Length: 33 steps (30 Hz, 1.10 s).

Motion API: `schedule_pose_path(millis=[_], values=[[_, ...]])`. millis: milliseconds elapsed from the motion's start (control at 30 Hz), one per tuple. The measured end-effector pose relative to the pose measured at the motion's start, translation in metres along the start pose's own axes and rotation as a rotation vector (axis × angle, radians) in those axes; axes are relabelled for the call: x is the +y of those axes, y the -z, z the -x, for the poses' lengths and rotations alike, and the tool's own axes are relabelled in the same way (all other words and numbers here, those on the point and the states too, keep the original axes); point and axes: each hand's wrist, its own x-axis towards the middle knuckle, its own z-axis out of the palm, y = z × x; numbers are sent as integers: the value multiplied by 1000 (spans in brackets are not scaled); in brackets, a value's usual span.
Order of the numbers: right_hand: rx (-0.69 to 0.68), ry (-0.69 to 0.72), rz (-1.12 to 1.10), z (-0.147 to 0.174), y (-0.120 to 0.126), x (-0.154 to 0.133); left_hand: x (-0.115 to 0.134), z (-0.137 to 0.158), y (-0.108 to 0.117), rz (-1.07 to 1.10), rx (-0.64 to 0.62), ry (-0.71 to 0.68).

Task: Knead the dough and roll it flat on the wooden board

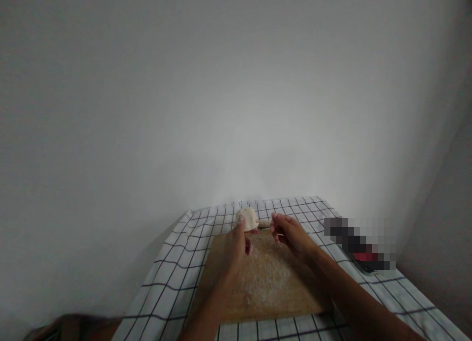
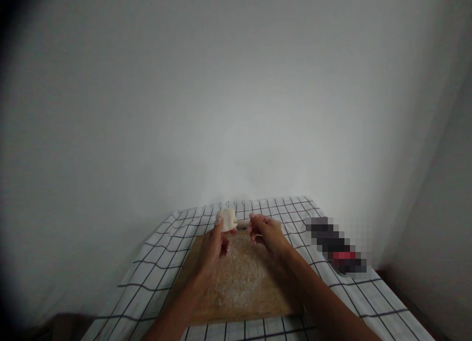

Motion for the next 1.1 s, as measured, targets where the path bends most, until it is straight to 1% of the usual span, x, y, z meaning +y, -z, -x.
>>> schedule_pose_path(millis=[67, 133, 233, 300, 400, 533, 633, 700, 800, 900, 967, 1033, 1100], values=[[56, 53, 132, -2, 1, 3, 0, 3, -2, -24, -17, -52], [97, 120, 235, -4, 2, 6, 2, 8, -6, -31, -65, -78], [70, 175, 330, -6, 3, 8, 4, 16, -11, -5, -164, -91], [49, 196, 363, -6, 3, 9, 5, 19, -14, 10, -207, -105], [53, 201, 383, -5, 2, 7, 3, 20, -14, 33, -200, -106], [57, 179, 435, 2, -3, 3, 3, 19, -12, 16, -128, -70], [-40, 189, 453, 9, -11, 1, 7, 21, -11, -22, -119, -78], [-108, 179, 450, 13, -16, 0, 10, 24, -9, -34, -112, -112], [-160, 162, 405, 16, -22, -1, 14, 27, -7, -64, -58, -173], [-210, 154, 349, 18, -23, -2, 13, 26, -7, -41, -33, -173], [-208, 130, 362, 18, -20, -2, 12, 24, -9, -5, -54, -132], [-174, 107, 417, 14, -15, -2, 12, 23, -9, 9, -100, -77], [-73, 137, 496, 10, -10, -8, 13, 22, -7, -38, -152, -78]])
